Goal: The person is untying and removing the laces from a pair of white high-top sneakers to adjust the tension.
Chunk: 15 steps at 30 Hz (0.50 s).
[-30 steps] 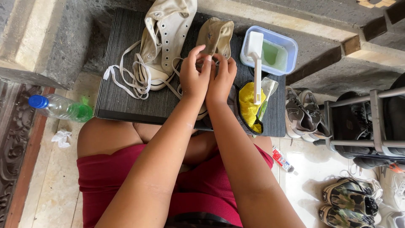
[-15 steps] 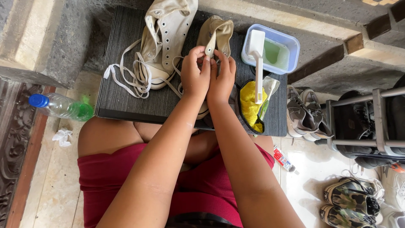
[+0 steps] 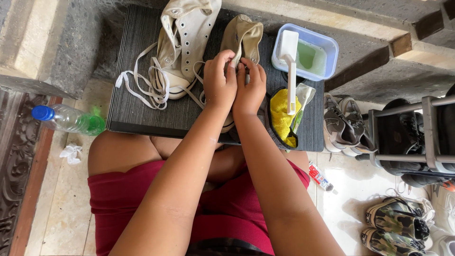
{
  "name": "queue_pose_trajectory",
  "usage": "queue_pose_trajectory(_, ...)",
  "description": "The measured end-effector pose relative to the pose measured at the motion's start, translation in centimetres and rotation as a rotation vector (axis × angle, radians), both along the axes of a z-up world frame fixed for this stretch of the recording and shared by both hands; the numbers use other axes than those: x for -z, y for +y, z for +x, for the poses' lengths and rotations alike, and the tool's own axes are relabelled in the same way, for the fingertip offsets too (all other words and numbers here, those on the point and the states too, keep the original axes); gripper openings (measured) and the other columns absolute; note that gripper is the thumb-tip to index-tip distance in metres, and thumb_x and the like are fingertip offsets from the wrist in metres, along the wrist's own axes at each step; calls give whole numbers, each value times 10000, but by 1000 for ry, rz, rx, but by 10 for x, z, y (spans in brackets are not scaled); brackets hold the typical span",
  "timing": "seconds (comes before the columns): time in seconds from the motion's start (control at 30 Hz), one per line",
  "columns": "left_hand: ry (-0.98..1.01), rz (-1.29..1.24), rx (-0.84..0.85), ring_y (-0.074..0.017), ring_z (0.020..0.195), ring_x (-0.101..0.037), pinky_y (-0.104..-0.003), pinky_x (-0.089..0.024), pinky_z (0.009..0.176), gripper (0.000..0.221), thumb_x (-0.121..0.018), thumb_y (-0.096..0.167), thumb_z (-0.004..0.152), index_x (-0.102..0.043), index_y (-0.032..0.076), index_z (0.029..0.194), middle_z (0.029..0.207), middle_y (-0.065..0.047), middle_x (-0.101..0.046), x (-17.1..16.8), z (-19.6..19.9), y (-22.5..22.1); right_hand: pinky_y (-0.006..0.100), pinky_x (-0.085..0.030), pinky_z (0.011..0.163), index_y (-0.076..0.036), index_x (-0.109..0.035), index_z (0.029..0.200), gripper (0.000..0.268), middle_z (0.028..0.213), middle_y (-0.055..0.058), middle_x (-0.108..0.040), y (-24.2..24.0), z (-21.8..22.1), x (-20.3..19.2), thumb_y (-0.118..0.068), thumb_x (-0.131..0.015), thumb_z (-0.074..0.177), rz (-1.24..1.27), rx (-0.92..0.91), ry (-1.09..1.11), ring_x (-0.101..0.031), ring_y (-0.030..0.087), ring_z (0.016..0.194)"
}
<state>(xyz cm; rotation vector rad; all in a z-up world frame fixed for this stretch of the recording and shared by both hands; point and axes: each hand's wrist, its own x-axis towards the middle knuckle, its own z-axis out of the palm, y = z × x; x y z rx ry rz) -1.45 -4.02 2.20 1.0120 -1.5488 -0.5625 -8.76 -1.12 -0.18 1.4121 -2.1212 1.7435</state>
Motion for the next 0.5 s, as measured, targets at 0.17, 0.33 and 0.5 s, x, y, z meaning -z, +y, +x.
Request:
queue_pose_trajectory(0.17, 3, -37, 12, -259, 837, -618, -372, -531, 769, 189, -619, 39, 960, -618, 173, 1094, 908, -23, -686, -1, 1, 1, 387, -612, 802, -193, -728, 1089, 88, 1045, 14, -616, 0, -5, 5, -219, -702, 1008, -8, -5, 6, -705, 235, 989)
queue_pose_trajectory(0.33, 8, -35, 15, -269, 845, -630, -379, -520, 800, 192, -616, 30, 957, -616, 174, 1085, 901, -27, -685, -1, 0, 1, 354, -604, 810, -193, -725, 1035, 49, 1043, -17, -581, -2, -7, 4, -212, -712, 992, 1, 1, 29, -673, 188, 986)
queue_pose_trajectory(0.5, -2, -33, -36, -228, 895, -620, -346, -544, 748, 186, -624, 74, 962, -605, 195, 1102, 915, -5, -681, 3, -3, 1, 367, -618, 802, -160, -680, 1025, 40, 1090, 15, -568, -3, -11, 9, -153, -700, 991, -26, 4, 96, -675, 249, 1019)
